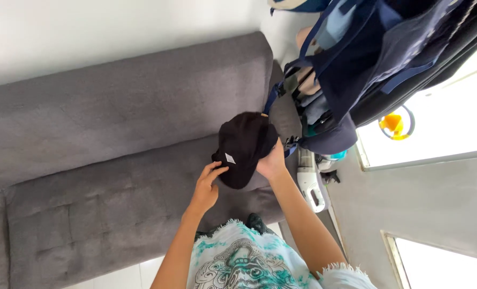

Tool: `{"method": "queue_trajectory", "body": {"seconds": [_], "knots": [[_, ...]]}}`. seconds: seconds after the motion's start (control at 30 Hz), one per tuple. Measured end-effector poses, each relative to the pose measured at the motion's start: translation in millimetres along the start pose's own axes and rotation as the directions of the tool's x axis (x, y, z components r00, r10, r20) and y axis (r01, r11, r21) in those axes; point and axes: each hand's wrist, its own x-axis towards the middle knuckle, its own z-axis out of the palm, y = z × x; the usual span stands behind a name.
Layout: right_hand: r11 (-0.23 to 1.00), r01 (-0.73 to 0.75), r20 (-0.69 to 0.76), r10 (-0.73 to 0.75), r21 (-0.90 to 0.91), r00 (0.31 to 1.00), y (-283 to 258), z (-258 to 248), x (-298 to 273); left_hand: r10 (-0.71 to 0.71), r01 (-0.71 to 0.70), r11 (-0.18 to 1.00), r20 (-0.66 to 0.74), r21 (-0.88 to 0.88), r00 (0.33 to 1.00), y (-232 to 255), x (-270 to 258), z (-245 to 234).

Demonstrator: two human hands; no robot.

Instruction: Hanging several garments, a baby carrier, and hats on a coat rack.

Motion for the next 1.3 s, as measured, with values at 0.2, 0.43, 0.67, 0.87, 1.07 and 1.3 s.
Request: {"method": "queue_trajectory", "body": {"seconds": [0.2,0.43,0.67,0.87,1.07,1.3], "knots": [[0.968,-0.109,0.092,0.132,-0.225,0.987,-20,-8,-10,0.087,-0.103,0.993,-0.220,-0.061,0.972,30,40,-9],[0.854,-0.203,0.049,0.257,-0.480,0.965,-39,-54,-18,0.239,-0.285,0.941,-0.236,-0.182,0.942,78,81,-16],[0.137,0.534,0.549,0.109,-0.834,0.829,-59,-96,-30,0.095,0.073,0.873,0.315,-0.481,0.944,62,96,-1],[-0.215,0.640,0.644,0.063,-0.737,0.763,-80,-76,-45,0.085,0.097,0.864,0.334,-0.493,0.939,129,90,-27],[0.134,-0.017,-0.009,0.067,-0.991,0.998,-74,36,-82,0.171,-0.062,0.932,0.282,-0.358,0.944,172,90,-39],[-0.348,-0.104,-0.066,-0.118,-0.932,0.991,-80,55,-107,0.457,-0.413,0.881,0.192,-0.231,0.869,208,80,-47]]}}
